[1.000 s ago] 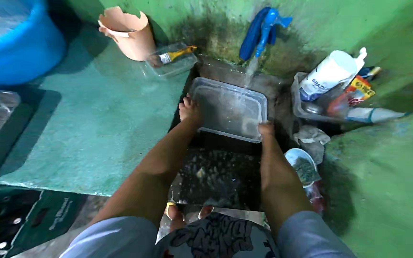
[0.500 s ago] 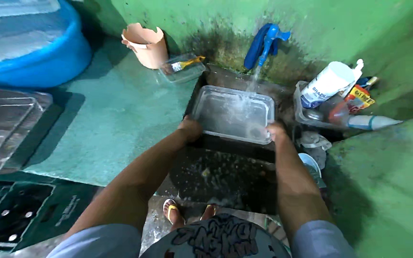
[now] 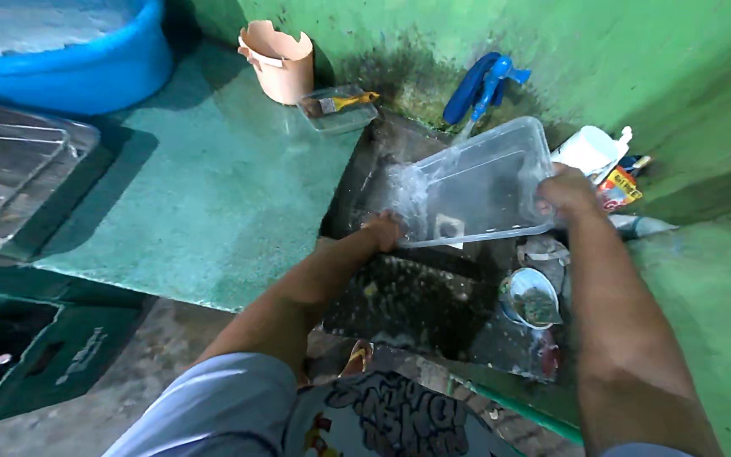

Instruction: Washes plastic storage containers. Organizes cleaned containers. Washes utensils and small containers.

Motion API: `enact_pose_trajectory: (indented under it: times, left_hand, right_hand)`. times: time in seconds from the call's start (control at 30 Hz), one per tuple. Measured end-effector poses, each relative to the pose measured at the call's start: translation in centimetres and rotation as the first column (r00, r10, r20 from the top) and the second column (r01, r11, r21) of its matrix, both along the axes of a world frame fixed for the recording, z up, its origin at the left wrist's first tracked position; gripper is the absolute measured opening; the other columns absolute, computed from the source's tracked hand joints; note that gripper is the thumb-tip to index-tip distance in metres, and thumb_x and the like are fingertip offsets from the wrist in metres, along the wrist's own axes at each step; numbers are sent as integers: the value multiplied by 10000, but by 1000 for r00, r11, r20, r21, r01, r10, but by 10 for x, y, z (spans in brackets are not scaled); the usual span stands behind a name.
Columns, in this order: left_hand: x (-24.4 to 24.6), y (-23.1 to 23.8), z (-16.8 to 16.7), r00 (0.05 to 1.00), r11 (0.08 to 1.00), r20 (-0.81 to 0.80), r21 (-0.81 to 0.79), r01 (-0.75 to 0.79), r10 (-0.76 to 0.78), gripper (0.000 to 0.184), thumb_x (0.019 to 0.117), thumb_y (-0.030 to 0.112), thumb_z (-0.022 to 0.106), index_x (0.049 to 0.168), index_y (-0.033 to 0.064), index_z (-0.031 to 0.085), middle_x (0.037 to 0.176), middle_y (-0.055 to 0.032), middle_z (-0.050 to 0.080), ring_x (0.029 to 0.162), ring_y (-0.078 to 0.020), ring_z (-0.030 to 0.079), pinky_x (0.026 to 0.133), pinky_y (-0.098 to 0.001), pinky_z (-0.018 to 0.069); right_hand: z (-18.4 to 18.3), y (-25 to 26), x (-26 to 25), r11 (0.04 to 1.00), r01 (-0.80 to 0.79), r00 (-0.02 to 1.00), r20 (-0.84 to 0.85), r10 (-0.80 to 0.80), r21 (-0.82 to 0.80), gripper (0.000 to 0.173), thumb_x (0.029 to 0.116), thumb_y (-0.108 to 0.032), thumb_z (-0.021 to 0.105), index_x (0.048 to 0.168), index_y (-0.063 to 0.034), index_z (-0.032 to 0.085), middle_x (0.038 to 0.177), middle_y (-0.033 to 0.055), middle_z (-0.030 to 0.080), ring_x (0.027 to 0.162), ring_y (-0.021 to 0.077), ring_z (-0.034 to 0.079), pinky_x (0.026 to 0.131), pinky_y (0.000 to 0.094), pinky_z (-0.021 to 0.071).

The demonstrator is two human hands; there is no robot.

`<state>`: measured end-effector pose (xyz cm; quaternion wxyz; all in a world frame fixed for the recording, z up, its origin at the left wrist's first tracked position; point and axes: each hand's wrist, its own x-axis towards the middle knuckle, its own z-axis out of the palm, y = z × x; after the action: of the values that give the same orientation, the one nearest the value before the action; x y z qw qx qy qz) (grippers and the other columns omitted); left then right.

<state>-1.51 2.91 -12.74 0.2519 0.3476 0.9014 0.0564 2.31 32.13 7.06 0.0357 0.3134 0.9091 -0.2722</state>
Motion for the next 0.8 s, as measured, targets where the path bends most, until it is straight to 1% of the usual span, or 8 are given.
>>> enact_pose_trajectory:
  times: [0.1,0.23,0.33,0.4,0.53,0.6,0.7,0.8]
  left_hand:
    - [-7,2,-6,990,996,112,16,-85,83,537,1020,392,612,1494,150,536,1609,-175,393,1475,-415,376,1131,-655,376]
    - [-19,-8,4,896,920,364,196,-340,254,513,1111,407,411,1415,30,579,1421,-257,575,1351,-416,532,1135,-627,380]
    - [-27,-10,14,508,529,786,280,-801,353,685,1126,493,163,1434,-7,517,1333,-225,612,1135,-286,644,994,-426,506]
    - [-39,-16,16,264,228,951,224,-948,164,821,1071,627,78,1411,24,520,1242,-197,659,1043,-283,679,898,-435,556]
    - [-59,-46,44,148,-76,976,137,-988,-162,899,994,747,40,1290,88,576,1076,-116,725,945,-247,722,838,-415,603]
    - [-67,-59,60,136,-50,986,132,-990,-95,904,968,792,77,1215,103,608,981,-97,713,845,-232,710,771,-416,602]
    - [-77,-59,64,290,111,956,284,-952,43,787,982,770,178,1099,150,648,816,-43,683,627,-149,632,532,-306,527]
    - [-84,-57,57,251,55,967,253,-966,-53,470,1067,509,318,1216,157,591,971,-54,706,820,-171,701,697,-369,606]
  right_hand:
    - [30,-16,16,975,-62,998,15,60,214,462,947,-118,611,1407,-156,593,1231,306,645,1101,506,628,882,748,456]
    - [60,-40,41,921,-140,986,-35,164,363,575,982,-113,555,1535,-253,483,1323,294,623,1242,533,567,942,786,405]
    - [60,-45,67,793,-269,883,-190,430,546,614,976,-79,519,1571,-210,445,1365,258,611,1258,479,580,970,705,451]
    - [47,-37,80,613,-306,685,-279,673,729,596,933,-39,521,1522,-124,504,1336,255,629,1214,477,606,934,643,500]
    - [5,-14,99,381,-204,355,-295,887,902,456,963,-29,578,1412,-106,583,1402,223,604,1256,445,582,1029,565,475]
    - [-20,-9,107,364,-199,266,-308,914,910,396,970,-71,608,1357,-158,603,1451,190,569,1357,414,506,1128,567,385]
    - [-54,-23,109,352,-222,143,-327,934,909,368,1000,-136,636,1334,-288,612,1482,81,539,1423,316,436,1191,503,325]
    - [-76,-22,104,370,-199,219,-327,919,908,436,996,-147,642,1362,-374,582,1465,90,526,1408,324,435,1179,515,321]
